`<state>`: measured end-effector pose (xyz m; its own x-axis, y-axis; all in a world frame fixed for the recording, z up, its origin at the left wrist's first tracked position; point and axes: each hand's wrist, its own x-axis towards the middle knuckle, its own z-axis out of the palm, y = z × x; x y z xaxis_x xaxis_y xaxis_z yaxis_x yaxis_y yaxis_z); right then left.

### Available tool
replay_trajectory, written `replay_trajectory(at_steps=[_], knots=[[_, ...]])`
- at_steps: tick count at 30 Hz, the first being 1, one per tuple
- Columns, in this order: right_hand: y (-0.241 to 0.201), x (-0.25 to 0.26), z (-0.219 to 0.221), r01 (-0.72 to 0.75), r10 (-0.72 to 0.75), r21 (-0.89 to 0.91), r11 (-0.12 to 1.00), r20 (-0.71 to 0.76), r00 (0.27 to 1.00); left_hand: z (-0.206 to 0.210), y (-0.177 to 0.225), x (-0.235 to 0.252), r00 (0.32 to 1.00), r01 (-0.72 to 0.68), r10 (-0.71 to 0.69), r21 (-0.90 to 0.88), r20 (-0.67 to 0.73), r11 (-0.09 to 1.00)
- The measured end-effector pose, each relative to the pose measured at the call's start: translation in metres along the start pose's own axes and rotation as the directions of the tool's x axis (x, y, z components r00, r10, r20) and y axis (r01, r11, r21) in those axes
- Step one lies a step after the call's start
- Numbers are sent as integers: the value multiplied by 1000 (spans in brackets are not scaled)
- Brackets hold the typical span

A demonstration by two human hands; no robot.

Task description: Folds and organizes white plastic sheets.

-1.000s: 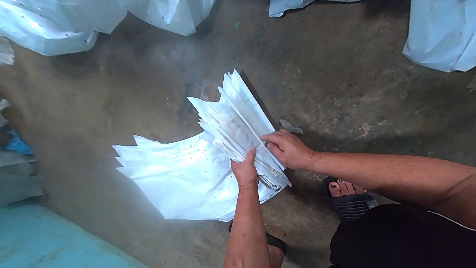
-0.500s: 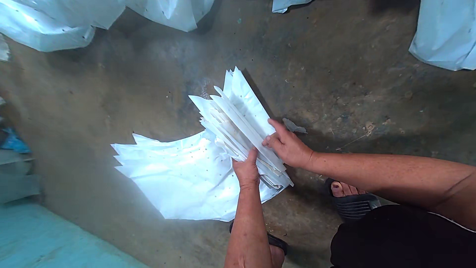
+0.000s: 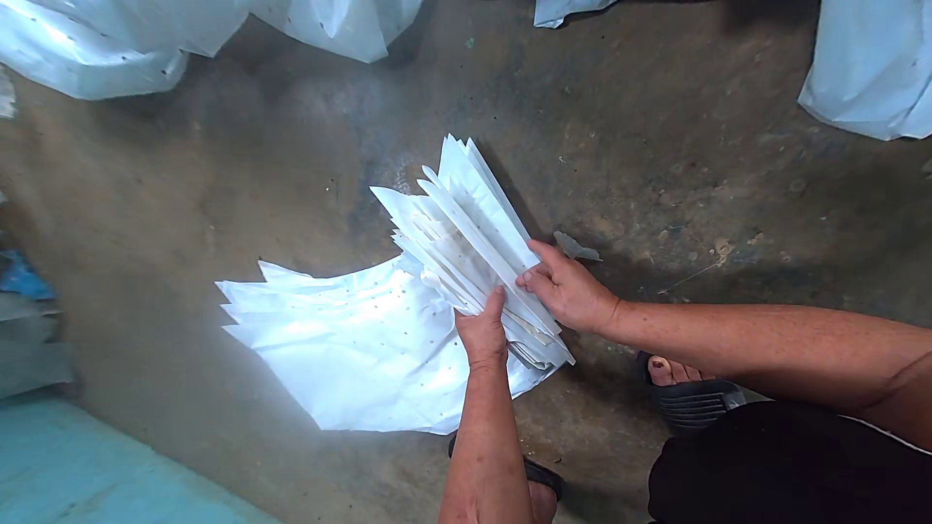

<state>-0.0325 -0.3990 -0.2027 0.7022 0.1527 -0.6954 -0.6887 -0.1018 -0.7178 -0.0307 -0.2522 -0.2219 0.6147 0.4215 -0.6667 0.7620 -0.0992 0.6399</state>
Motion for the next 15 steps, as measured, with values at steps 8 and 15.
replay_trajectory(at_steps=[8, 15], knots=[[8, 8, 3, 138, -151, -338, 931, -13, 988, -1, -1, 1, 1000, -11, 11, -8, 6, 1000], [8, 10, 5, 124, -124, -356, 926, 20, 992, -1, -2, 1, 1000, -11, 11, -17, 3, 1000]])
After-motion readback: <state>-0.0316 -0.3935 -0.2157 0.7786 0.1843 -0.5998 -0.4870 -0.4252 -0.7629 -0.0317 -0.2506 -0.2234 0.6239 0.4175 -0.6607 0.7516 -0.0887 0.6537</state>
